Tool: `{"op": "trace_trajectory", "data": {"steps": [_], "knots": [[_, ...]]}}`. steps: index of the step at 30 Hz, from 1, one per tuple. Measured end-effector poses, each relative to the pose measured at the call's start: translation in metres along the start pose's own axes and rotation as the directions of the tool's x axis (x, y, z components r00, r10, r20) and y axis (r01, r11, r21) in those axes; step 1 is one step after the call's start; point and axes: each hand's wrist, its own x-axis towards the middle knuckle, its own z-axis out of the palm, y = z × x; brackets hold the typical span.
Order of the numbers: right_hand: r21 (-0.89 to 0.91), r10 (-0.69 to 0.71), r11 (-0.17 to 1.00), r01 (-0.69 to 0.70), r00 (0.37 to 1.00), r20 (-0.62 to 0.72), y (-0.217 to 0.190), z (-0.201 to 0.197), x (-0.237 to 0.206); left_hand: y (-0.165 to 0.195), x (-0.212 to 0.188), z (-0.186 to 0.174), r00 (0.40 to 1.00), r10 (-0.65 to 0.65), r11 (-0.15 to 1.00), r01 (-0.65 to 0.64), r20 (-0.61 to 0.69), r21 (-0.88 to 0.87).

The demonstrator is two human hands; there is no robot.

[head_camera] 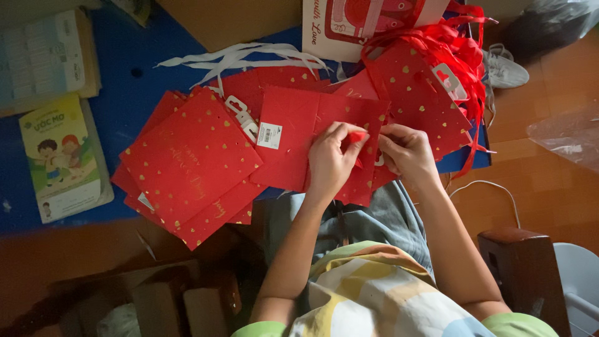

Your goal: The person sits with red Valentine's Day paper gift bags on their lap and threads white and red ribbon handles through the punched holes of each bag. They tie the ribbon ends into knots to secure each handle and set finished bags aside on the blue mat.

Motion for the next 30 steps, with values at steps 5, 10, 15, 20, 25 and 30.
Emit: {"op": "trace_trajectory", "data": {"steps": [5, 10, 15, 20, 25, 30], "knots": [[-0.025, 0.039, 0.999, -0.040, 0.998, -0.040, -0.009, 0.008, -0.007, -0.009, -0.002, 0.007, 0.957, -0.289, 0.833, 0.270, 0.036, -0.482], [-0.049, 0.035, 0.998, -0.037, 0.999, -0.032, -0.017, 0.012, -0.011, 0.003, 0.000, -0.001, 0.976, -0.212, 0.926, 0.215, 0.044, -0.309], [-0.014, 0.020, 1.000, -0.020, 0.999, -0.033, -0.013, 0.012, -0.009, 0.005, 0.007, 0.004, 0.997, 0.057, 0.998, -0.057, -0.048, -0.012], [-0.085, 0.024, 0.996, -0.027, 0.999, -0.041, -0.009, 0.010, -0.007, -0.001, 0.000, 0.009, 0.958, -0.283, 0.839, 0.228, -0.038, -0.494], [-0.090, 0.037, 0.995, -0.036, 0.999, 0.007, -0.012, 0.010, -0.008, -0.001, 0.004, 0.007, 0.980, -0.198, 0.909, 0.171, -0.031, -0.381], [-0.020, 0.042, 0.999, -0.040, 0.995, 0.086, -0.016, 0.007, -0.009, 0.006, 0.007, 0.003, 0.996, 0.012, 0.994, -0.021, -0.092, -0.107]]}}
